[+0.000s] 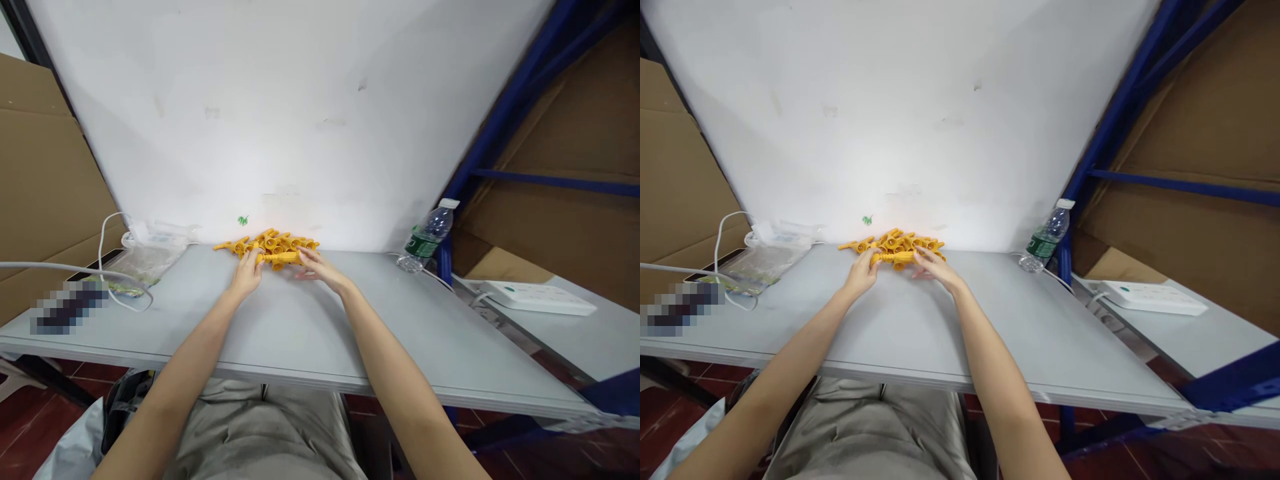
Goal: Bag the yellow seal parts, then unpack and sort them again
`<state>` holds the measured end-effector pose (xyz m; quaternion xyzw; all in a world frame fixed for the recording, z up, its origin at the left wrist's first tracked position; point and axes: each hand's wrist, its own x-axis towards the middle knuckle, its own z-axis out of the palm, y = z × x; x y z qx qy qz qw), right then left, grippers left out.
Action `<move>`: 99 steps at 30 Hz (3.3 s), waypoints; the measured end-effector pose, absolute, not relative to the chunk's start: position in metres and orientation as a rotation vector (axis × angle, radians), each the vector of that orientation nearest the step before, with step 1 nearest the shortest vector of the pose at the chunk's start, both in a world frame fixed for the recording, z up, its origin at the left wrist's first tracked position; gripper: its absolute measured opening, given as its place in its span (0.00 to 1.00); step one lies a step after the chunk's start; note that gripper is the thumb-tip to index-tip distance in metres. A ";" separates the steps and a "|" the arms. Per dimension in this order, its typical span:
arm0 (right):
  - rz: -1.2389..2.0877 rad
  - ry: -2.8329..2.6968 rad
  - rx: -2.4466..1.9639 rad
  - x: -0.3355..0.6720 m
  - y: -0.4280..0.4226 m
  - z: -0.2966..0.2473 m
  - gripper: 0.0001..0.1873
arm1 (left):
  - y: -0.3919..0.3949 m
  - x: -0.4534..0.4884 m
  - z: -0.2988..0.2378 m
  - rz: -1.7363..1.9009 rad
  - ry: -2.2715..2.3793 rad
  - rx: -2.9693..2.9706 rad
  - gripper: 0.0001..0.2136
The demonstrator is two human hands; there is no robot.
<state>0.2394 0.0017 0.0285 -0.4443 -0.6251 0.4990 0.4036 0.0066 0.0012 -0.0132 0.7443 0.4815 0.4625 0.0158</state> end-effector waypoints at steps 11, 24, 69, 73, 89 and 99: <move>1.246 -1.471 -1.106 0.222 -0.004 0.028 0.31 | -0.006 0.003 -0.005 1.426 1.479 2.411 0.14; 1.254 -1.573 -1.094 0.237 0.003 0.027 0.33 | 0.002 0.004 -0.012 1.459 1.481 2.338 0.13; 1.124 -1.301 -1.185 0.207 -0.009 0.033 0.28 | 0.004 0.006 -0.016 1.684 1.355 2.349 0.11; 1.178 -1.233 -1.223 0.205 -0.011 0.035 0.26 | 0.003 0.007 -0.016 1.667 1.358 2.372 0.13; 1.218 -1.171 -1.303 0.205 -0.011 0.037 0.24 | -0.001 0.010 -0.015 1.619 1.422 2.425 0.16; 1.332 -1.121 -1.299 0.207 -0.007 0.033 0.21 | 0.001 0.008 -0.018 1.624 1.502 2.495 0.21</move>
